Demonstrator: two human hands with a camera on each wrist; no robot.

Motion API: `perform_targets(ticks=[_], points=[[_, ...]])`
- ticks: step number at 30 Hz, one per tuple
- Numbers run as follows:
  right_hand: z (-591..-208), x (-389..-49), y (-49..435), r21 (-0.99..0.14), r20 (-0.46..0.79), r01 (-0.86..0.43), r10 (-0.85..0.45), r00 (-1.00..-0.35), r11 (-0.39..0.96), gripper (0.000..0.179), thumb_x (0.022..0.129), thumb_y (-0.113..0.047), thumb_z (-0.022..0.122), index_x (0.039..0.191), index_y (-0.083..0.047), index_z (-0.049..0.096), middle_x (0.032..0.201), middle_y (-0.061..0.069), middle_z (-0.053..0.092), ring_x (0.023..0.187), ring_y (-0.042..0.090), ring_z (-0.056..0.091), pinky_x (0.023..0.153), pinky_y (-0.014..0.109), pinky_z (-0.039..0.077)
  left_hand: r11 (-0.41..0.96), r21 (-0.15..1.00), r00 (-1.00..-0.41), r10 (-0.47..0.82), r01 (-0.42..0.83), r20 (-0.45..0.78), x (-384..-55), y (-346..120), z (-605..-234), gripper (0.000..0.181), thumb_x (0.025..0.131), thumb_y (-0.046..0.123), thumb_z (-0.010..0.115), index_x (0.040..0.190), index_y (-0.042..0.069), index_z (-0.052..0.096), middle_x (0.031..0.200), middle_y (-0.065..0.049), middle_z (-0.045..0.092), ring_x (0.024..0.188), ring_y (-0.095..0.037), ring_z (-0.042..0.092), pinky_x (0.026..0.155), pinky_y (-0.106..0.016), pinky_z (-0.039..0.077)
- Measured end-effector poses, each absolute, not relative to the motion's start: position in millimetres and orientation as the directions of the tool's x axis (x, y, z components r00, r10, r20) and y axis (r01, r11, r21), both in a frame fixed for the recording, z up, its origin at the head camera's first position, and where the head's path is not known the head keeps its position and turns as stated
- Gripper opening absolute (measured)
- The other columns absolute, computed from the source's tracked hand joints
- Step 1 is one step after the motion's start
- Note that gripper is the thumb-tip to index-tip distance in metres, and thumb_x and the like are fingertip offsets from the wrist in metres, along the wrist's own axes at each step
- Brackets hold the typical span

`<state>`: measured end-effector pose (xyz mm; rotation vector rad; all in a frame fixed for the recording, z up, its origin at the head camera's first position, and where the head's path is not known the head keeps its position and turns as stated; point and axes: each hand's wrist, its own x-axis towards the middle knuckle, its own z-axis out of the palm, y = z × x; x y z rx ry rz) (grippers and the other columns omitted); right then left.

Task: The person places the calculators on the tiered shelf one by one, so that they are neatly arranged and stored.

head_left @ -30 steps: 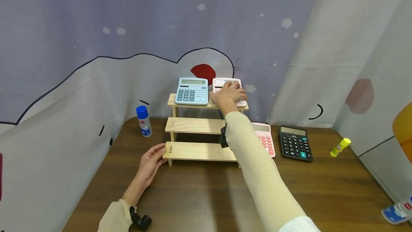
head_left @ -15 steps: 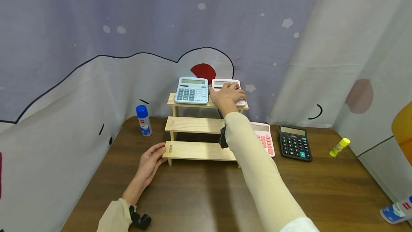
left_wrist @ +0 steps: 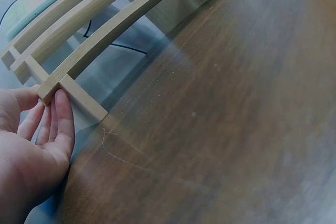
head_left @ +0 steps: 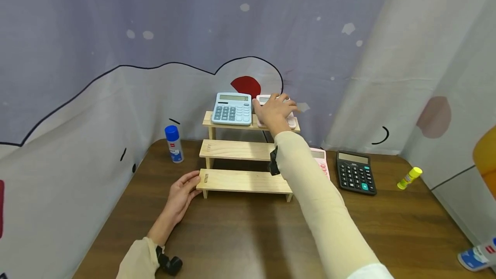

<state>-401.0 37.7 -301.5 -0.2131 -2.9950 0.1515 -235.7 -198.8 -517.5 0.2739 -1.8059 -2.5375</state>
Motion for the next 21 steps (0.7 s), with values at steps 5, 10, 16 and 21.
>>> perform_targets(ticks=[5,10,16,21], points=[[-293,-402,44,-0.093,0.137,0.103,0.115,-0.984,0.99,0.092,0.096,-0.075,0.021,0.156,-0.006,0.022,0.151,0.028,0.029,0.134,0.055,0.035,0.105,0.071,0.032,-0.328,0.94,-0.984,-0.113,-0.092,-0.135,-237,-199,-517,0.049,0.101,0.02,0.062,0.142,-0.001,0.047,0.118,0.004,0.06,0.098,-0.007,0.063,0.083,-0.023,0.054],[-287,-399,52,-0.112,0.125,0.049,0.063,-0.99,0.993,0.098,0.092,-0.079,0.022,0.158,-0.007,0.016,0.153,0.031,0.026,0.136,0.056,0.032,0.106,0.073,0.029,-0.337,0.937,-0.983,-0.12,-0.093,-0.14,-236,-200,-518,0.047,0.101,0.018,0.061,0.141,-0.001,0.047,0.117,0.005,0.061,0.097,-0.008,0.063,0.083,-0.024,0.054],[-280,-397,68,-0.131,0.112,0.042,0.057,-0.992,0.99,0.105,0.088,-0.085,0.024,0.161,-0.011,0.009,0.158,0.03,0.019,0.142,0.056,0.024,0.107,0.074,0.025,-0.349,0.932,-0.982,-0.117,-0.098,-0.147,-236,-199,-517,0.047,0.1,0.018,0.062,0.141,0.0,0.048,0.116,0.006,0.061,0.097,-0.007,0.063,0.084,-0.024,0.054],[-276,-397,84,-0.152,0.111,0.044,0.062,-0.992,0.987,0.109,0.086,-0.087,0.024,0.161,-0.011,0.005,0.162,0.031,0.012,0.147,0.055,0.013,0.11,0.076,0.017,-0.346,0.933,-0.984,-0.109,-0.097,-0.142,-236,-197,-516,0.049,0.099,0.021,0.064,0.141,0.0,0.048,0.117,0.006,0.062,0.097,-0.007,0.063,0.084,-0.024,0.054]])
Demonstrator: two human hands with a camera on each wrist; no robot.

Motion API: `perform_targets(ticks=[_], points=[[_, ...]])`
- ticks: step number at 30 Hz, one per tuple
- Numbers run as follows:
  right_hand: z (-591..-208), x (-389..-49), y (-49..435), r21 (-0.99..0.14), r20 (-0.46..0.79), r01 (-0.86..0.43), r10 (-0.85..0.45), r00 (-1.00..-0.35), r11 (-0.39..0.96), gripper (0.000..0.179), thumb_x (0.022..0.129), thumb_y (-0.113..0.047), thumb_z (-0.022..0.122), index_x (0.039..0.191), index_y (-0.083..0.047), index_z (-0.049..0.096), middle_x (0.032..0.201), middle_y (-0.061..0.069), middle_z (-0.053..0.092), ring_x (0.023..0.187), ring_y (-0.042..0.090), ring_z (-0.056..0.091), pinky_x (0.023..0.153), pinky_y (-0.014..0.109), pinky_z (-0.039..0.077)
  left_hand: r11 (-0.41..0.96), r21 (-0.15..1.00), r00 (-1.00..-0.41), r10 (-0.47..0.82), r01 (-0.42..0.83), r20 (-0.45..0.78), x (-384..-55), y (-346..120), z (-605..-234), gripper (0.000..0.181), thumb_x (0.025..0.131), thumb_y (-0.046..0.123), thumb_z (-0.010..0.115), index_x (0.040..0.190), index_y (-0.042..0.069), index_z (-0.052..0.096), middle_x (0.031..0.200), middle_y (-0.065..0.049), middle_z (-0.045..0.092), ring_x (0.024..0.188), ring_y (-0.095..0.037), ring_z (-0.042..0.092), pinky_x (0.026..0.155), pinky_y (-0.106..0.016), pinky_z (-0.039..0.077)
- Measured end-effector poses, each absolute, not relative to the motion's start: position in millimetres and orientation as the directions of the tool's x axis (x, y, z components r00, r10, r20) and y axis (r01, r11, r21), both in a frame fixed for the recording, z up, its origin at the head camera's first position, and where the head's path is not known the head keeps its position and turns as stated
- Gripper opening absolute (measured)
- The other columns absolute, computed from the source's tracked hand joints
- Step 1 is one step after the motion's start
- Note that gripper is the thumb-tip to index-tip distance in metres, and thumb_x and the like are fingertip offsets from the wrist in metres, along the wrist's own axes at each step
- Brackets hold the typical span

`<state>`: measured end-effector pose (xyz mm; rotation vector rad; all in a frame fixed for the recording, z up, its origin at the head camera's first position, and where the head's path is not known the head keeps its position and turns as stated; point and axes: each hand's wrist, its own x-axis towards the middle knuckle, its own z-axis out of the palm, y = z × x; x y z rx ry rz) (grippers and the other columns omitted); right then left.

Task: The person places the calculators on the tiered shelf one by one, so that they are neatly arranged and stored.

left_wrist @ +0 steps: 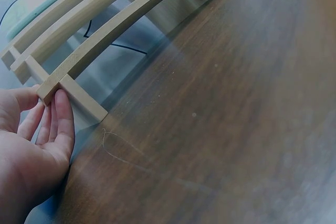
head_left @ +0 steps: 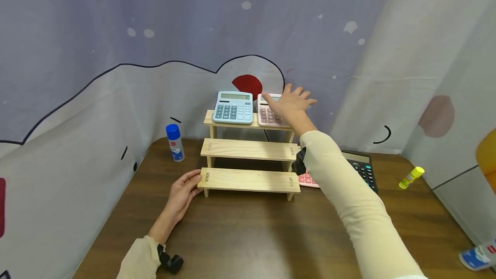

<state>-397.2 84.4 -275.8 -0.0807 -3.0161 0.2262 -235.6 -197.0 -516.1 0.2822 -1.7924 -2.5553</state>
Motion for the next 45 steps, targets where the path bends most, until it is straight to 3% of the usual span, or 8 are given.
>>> perform_targets(ticks=[6,14,18,32,45], points=[[-274,-397,100,-0.161,0.109,0.044,0.062,-0.992,0.986,0.12,0.078,-0.095,0.023,0.161,-0.012,0.001,0.16,0.032,0.013,0.146,0.056,0.014,0.109,0.076,0.019,-0.347,0.933,-0.982,-0.118,-0.1,-0.149,-235,-195,-517,0.046,0.1,0.017,0.063,0.14,-0.001,0.049,0.116,0.004,0.062,0.096,-0.008,0.063,0.083,-0.025,0.054],[-275,-391,125,-0.221,0.174,-0.006,0.034,-0.984,0.975,0.122,0.075,-0.095,0.032,0.161,-0.014,0.005,0.157,0.031,0.022,0.142,0.055,0.02,0.107,0.075,0.02,-0.348,0.932,-0.98,-0.129,-0.097,-0.15,-234,-194,-516,0.043,0.1,0.016,0.062,0.138,0.0,0.051,0.114,0.005,0.063,0.095,-0.008,0.063,0.082,-0.024,0.054],[-280,-387,139,-0.256,0.198,-0.016,0.036,-0.98,0.967,0.119,0.075,-0.095,0.034,0.161,-0.018,0.009,0.159,0.031,0.017,0.143,0.055,0.019,0.107,0.077,0.018,-0.345,0.933,-0.98,-0.122,-0.105,-0.155,-233,-194,-515,0.043,0.1,0.016,0.062,0.138,0.0,0.051,0.113,0.006,0.063,0.094,-0.007,0.064,0.081,-0.024,0.054],[-298,-381,181,-0.348,0.338,-0.006,0.119,-0.933,0.938,0.121,0.075,-0.093,0.039,0.161,-0.013,0.011,0.165,0.025,0.001,0.15,0.049,0.003,0.112,0.077,0.007,-0.342,0.933,-0.983,-0.104,-0.108,-0.152,-234,-194,-514,0.043,0.1,0.018,0.062,0.138,0.0,0.051,0.11,0.008,0.064,0.094,-0.007,0.063,0.082,-0.024,0.054],[-323,-379,213,-0.466,0.376,-0.005,0.192,-0.906,0.885,0.119,0.075,-0.091,0.045,0.161,-0.016,0.009,0.165,0.023,0.003,0.149,0.048,0.01,0.112,0.071,0.016,-0.344,0.931,-0.982,-0.1,-0.119,-0.163,-232,-194,-513,0.045,0.099,0.021,0.064,0.138,0.002,0.051,0.114,0.008,0.062,0.095,-0.006,0.063,0.082,-0.023,0.054]])
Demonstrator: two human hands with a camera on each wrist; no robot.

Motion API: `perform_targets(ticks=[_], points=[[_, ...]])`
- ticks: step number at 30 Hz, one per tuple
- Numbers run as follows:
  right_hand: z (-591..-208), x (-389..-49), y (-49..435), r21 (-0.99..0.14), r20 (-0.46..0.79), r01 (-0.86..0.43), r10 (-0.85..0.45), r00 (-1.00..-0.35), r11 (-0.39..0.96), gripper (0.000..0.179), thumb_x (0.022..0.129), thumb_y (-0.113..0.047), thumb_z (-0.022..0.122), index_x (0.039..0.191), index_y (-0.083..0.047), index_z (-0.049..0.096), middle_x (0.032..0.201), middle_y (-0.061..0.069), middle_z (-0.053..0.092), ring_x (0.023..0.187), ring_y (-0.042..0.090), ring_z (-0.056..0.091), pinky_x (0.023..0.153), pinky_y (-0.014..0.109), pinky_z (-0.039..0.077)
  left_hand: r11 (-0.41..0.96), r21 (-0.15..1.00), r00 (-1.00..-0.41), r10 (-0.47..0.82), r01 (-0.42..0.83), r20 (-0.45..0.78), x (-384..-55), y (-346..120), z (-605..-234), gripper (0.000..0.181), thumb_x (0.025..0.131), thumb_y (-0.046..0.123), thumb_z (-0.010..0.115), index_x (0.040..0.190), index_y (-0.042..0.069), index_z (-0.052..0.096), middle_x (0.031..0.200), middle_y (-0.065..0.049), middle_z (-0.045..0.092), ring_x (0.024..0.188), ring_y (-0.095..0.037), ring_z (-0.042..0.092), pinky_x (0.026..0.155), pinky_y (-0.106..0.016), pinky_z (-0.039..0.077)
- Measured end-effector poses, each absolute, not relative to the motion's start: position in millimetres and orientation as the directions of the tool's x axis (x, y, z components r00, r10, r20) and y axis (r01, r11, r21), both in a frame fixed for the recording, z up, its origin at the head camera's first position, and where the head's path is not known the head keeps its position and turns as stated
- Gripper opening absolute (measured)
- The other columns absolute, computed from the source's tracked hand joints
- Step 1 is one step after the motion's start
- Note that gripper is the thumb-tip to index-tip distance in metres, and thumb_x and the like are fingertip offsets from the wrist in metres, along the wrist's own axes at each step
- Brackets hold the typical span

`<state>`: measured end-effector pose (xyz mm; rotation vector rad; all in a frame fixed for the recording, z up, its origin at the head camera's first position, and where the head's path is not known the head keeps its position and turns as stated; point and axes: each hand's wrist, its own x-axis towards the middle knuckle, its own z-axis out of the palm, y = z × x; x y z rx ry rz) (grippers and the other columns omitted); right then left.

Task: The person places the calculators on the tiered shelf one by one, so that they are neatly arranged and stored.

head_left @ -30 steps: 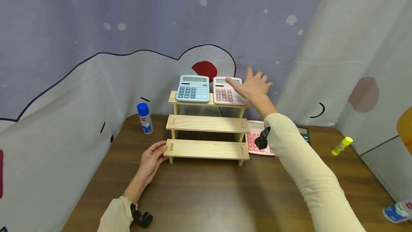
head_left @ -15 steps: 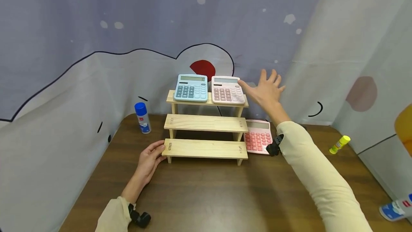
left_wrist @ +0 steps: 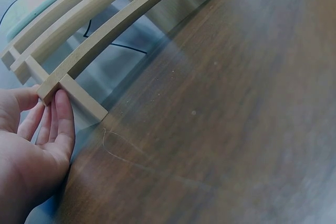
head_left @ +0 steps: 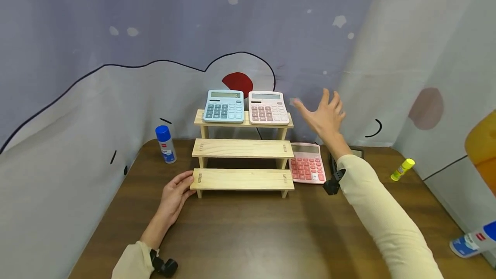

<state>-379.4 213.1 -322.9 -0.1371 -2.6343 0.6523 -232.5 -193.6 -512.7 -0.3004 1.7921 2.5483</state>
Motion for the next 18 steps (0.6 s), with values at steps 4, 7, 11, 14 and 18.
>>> perform_targets(ticks=[4,7,11,14,18], points=[[-337,-378,222,-0.505,0.372,-0.003,0.215,-0.903,0.863,0.116,0.077,-0.089,0.046,0.16,-0.016,0.011,0.163,0.024,0.008,0.148,0.049,0.015,0.111,0.07,0.019,-0.348,0.928,-0.98,-0.098,-0.131,-0.175,-229,-194,-514,0.048,0.099,0.021,0.064,0.139,0.001,0.049,0.117,0.006,0.06,0.095,-0.006,0.063,0.083,-0.022,0.054],[-346,-376,233,-0.521,0.365,0.015,0.239,-0.9,0.854,0.118,0.076,-0.091,0.044,0.16,-0.015,0.011,0.162,0.026,0.011,0.146,0.05,0.017,0.11,0.071,0.02,-0.346,0.93,-0.981,-0.099,-0.122,-0.165,-229,-194,-513,0.05,0.099,0.022,0.065,0.14,0.001,0.048,0.119,0.006,0.059,0.096,-0.006,0.063,0.084,-0.023,0.054],[-355,-378,249,-0.495,0.34,0.065,0.262,-0.903,0.866,0.122,0.074,-0.094,0.041,0.16,-0.014,0.008,0.162,0.027,0.008,0.146,0.051,0.014,0.109,0.073,0.017,-0.342,0.933,-0.983,-0.097,-0.114,-0.156,-231,-194,-512,0.049,0.099,0.022,0.064,0.14,0.001,0.048,0.118,0.006,0.06,0.097,-0.006,0.063,0.084,-0.023,0.054],[-361,-378,259,-0.479,0.316,0.101,0.279,-0.907,0.872,0.125,0.072,-0.096,0.039,0.161,-0.015,0.005,0.162,0.028,0.006,0.146,0.052,0.01,0.11,0.074,0.013,-0.343,0.933,-0.983,-0.098,-0.11,-0.152,-232,-194,-511,0.048,0.099,0.021,0.064,0.139,0.001,0.049,0.117,0.007,0.061,0.097,-0.006,0.063,0.084,-0.023,0.054],[-372,-375,269,-0.487,0.279,0.133,0.298,-0.913,0.863,0.125,0.073,-0.096,0.038,0.161,-0.015,0.001,0.161,0.03,0.003,0.147,0.052,0.004,0.109,0.077,0.003,-0.343,0.933,-0.983,-0.099,-0.111,-0.153,-232,-194,-512,0.047,0.099,0.021,0.064,0.139,0.001,0.05,0.118,0.006,0.06,0.097,-0.006,0.063,0.084,-0.023,0.054]])
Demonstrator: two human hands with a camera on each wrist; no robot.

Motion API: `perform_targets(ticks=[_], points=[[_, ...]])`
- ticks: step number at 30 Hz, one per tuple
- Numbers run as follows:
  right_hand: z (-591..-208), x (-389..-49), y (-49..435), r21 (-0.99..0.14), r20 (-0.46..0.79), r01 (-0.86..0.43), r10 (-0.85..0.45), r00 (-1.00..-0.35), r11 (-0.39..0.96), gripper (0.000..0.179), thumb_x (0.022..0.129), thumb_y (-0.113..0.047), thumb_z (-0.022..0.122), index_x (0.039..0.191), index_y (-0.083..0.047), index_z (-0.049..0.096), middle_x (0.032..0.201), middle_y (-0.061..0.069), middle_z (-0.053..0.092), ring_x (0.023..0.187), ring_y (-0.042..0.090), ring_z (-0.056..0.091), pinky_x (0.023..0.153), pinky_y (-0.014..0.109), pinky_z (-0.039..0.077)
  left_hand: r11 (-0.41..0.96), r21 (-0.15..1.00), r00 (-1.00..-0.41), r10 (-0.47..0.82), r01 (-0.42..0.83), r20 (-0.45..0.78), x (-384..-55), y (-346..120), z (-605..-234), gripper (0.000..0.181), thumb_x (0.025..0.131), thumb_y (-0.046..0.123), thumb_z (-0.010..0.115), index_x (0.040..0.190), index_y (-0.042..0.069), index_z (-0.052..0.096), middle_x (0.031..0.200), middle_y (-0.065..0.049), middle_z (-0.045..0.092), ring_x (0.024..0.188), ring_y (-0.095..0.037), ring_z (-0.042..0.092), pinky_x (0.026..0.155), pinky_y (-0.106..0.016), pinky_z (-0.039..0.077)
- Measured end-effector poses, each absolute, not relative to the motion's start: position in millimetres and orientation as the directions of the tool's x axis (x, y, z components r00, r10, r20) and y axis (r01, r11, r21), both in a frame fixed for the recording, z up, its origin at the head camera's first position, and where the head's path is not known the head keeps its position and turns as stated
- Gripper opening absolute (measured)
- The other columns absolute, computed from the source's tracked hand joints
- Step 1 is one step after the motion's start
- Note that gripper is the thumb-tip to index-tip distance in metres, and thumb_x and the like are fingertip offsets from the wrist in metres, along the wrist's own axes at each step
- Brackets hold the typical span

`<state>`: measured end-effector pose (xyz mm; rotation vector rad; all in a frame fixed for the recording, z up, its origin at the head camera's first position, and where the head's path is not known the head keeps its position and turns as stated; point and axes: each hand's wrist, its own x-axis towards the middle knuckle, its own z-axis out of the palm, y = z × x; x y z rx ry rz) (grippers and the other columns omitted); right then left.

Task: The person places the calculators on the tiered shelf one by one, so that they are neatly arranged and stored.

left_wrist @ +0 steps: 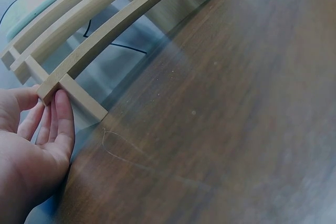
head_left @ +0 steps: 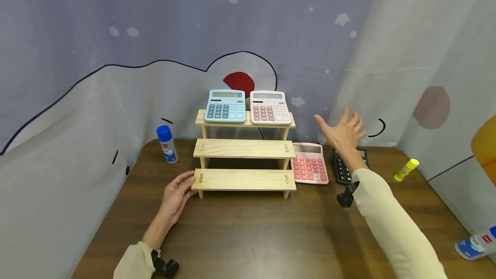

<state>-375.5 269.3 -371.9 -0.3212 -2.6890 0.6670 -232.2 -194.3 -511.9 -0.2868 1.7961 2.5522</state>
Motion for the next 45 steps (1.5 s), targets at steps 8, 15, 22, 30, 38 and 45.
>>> perform_targets(ticks=[8,15,22,30,38,45], points=[[-398,-364,289,-0.494,0.202,0.179,0.312,-0.928,0.851,0.126,0.074,-0.095,0.036,0.161,-0.013,-0.003,0.161,0.032,-0.004,0.147,0.054,-0.005,0.107,0.08,-0.005,-0.339,0.934,-0.984,-0.097,-0.111,-0.152,-231,-193,-511,0.047,0.099,0.021,0.064,0.139,0.001,0.049,0.118,0.006,0.06,0.097,-0.007,0.063,0.084,-0.023,0.054],[-418,-357,306,-0.488,0.158,0.229,0.343,-0.926,0.842,0.125,0.075,-0.094,0.037,0.161,-0.014,-0.004,0.161,0.032,-0.009,0.147,0.056,-0.011,0.106,0.08,-0.011,-0.346,0.933,-0.983,-0.105,-0.103,-0.148,-230,-194,-512,0.043,0.099,0.019,0.064,0.137,0.001,0.051,0.114,0.006,0.063,0.095,-0.007,0.064,0.082,-0.023,0.054],[-436,-347,317,-0.492,0.144,0.256,0.368,-0.919,0.832,0.126,0.076,-0.093,0.04,0.16,-0.011,-0.008,0.16,0.034,-0.013,0.146,0.057,-0.012,0.105,0.081,-0.01,-0.35,0.93,-0.982,-0.109,-0.11,-0.156,-232,-194,-514,0.041,0.099,0.017,0.063,0.135,0.002,0.053,0.115,0.005,0.062,0.094,-0.007,0.064,0.081,-0.023,0.054],[-451,-341,326,-0.477,0.136,0.29,0.396,-0.908,0.829,0.128,0.075,-0.092,0.041,0.16,-0.008,-0.006,0.16,0.033,-0.013,0.146,0.057,-0.014,0.105,0.081,-0.012,-0.351,0.932,-0.982,-0.119,-0.094,-0.144,-231,-195,-514,0.037,0.099,0.017,0.063,0.132,0.003,0.055,0.114,0.004,0.062,0.092,-0.007,0.064,0.08,-0.023,0.055],[-464,-335,336,-0.48,0.077,0.346,0.431,-0.899,0.806,0.131,0.074,-0.093,0.041,0.159,-0.008,-0.011,0.159,0.036,-0.017,0.145,0.058,-0.015,0.104,0.082,-0.011,-0.345,0.934,-0.982,-0.12,-0.097,-0.147,-233,-193,-513,0.04,0.099,0.017,0.064,0.134,0.002,0.054,0.114,0.004,0.062,0.093,-0.008,0.064,0.081,-0.024,0.055],[-474,-329,338,-0.445,0.027,0.383,0.44,-0.898,0.809,0.134,0.073,-0.093,0.044,0.159,-0.005,-0.011,0.157,0.038,-0.018,0.145,0.06,-0.011,0.105,0.082,-0.008,-0.344,0.932,-0.98,-0.118,-0.111,-0.161,-231,-193,-512,0.043,0.099,0.017,0.064,0.136,0.001,0.051,0.114,0.006,0.062,0.094,-0.007,0.064,0.082,-0.024,0.054]])
